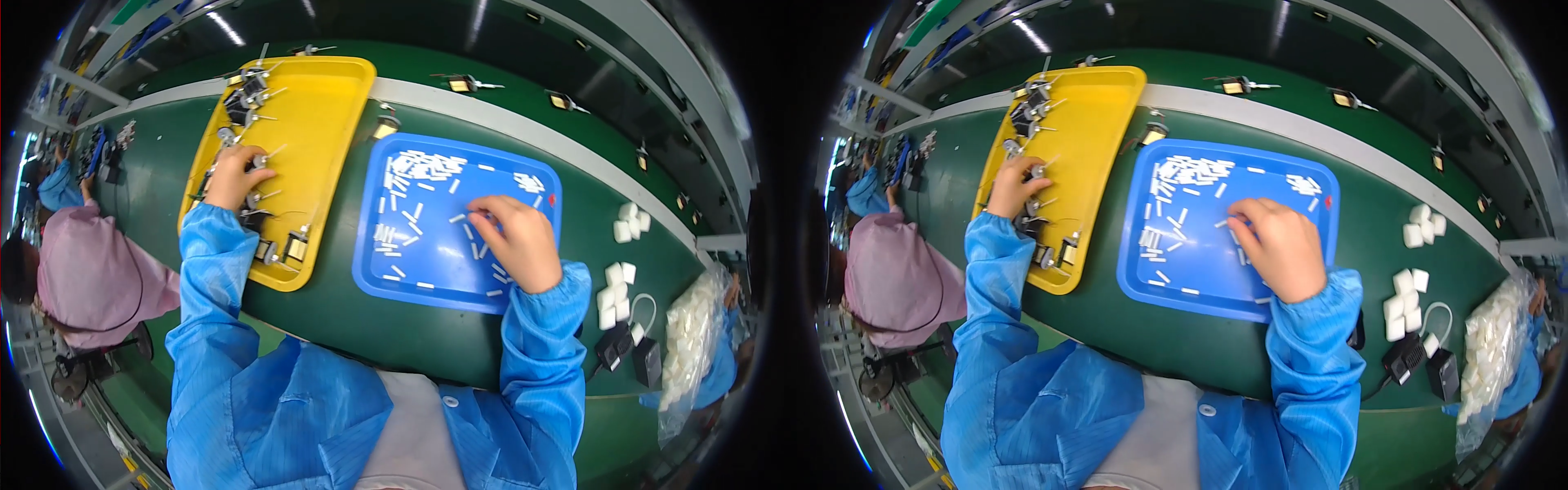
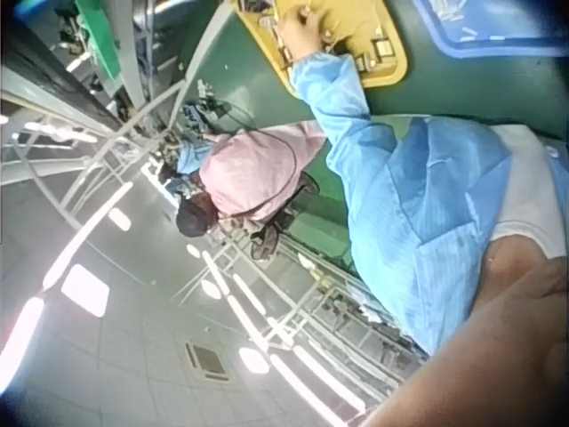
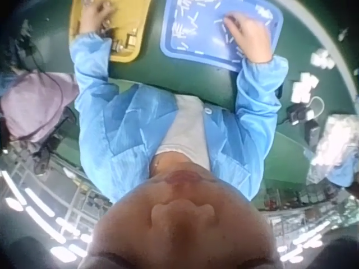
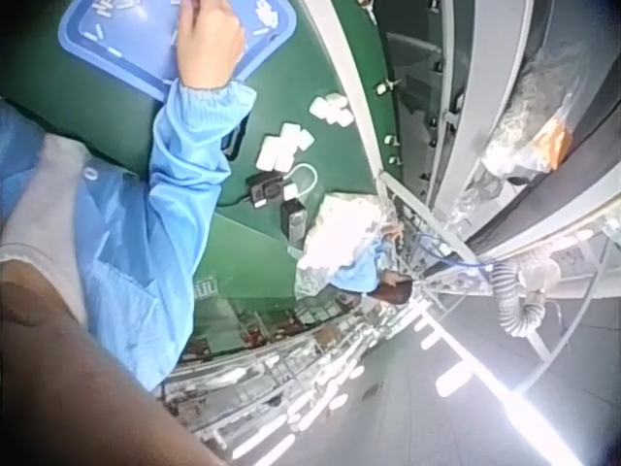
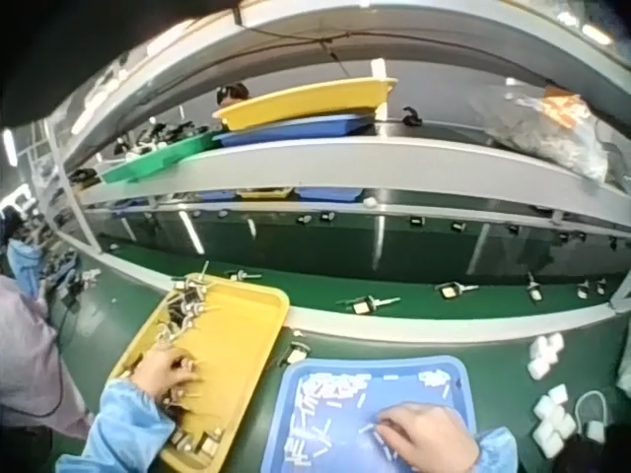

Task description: The person assembles electronic components by hand, inserting small white plastic pins into grey component bases on an industrial assembly line.

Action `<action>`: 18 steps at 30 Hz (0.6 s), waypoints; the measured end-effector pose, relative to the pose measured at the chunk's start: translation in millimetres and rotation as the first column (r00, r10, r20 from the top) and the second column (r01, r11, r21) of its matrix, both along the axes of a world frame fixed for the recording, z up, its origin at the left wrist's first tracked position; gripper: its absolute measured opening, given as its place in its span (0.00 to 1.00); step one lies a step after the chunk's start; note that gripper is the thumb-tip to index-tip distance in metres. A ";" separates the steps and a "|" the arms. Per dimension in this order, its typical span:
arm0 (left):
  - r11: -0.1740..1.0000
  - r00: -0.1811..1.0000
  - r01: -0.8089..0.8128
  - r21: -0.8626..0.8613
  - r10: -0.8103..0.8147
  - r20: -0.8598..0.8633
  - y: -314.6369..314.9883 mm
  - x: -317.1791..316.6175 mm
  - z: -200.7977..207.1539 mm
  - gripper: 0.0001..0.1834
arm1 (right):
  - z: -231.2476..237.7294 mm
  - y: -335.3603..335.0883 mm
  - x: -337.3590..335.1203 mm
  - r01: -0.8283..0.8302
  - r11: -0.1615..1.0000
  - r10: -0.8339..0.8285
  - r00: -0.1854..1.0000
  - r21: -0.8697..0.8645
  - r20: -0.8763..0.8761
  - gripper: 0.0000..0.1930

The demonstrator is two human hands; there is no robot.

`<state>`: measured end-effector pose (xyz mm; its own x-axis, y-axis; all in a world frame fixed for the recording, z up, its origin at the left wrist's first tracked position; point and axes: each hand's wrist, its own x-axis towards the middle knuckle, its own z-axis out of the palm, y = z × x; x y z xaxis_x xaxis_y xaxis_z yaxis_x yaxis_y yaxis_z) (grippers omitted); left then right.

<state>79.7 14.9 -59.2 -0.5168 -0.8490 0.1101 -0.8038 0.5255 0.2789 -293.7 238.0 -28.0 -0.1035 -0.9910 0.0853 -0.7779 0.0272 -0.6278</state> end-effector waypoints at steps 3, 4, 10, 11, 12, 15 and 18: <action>0.968 0.993 0.117 -0.222 -0.111 0.038 4.6 -20.2 20.0 0.19 | -9.8 -3.4 7.4 -0.059 0.998 0.058 0.998 -0.037 -0.011 0.07; 0.982 0.989 0.112 -0.149 -0.126 -0.082 7.0 -29.4 26.5 0.18 | -14.1 -3.9 10.5 -0.087 0.996 0.086 0.995 -0.027 -0.041 0.07; 0.914 0.844 0.220 0.340 -0.004 -0.537 40.4 -89.7 51.2 0.17 | -41.9 -5.3 14.7 -0.058 0.995 0.035 0.963 -0.079 -0.267 0.12; 0.883 0.845 0.206 0.421 0.056 -0.532 45.8 -97.5 55.7 0.16 | -45.3 -8.2 13.8 -0.081 0.993 0.057 0.968 -0.087 -0.243 0.13; 0.844 0.845 0.194 0.500 0.115 -0.522 50.2 -104.9 58.4 0.15 | -46.4 -10.1 13.2 -0.102 0.990 0.079 0.972 -0.095 -0.220 0.14; 0.632 0.724 0.424 0.649 0.193 -0.662 74.2 -132.9 66.7 0.12 | -31.5 -9.6 7.2 -0.033 0.995 0.046 0.989 -0.095 0.137 0.15; 0.491 0.687 0.523 0.697 0.241 -0.686 106.5 -162.8 81.7 0.13 | 15.6 -3.4 -2.1 0.094 0.986 -0.021 0.893 -0.140 0.449 0.15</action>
<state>-83.1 121.4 22.6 -0.7432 -0.6340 -0.2138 -0.1363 -0.1693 0.9761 -295.8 234.6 -12.4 -0.2229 -0.9604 0.1673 -0.4163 -0.0614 -0.9071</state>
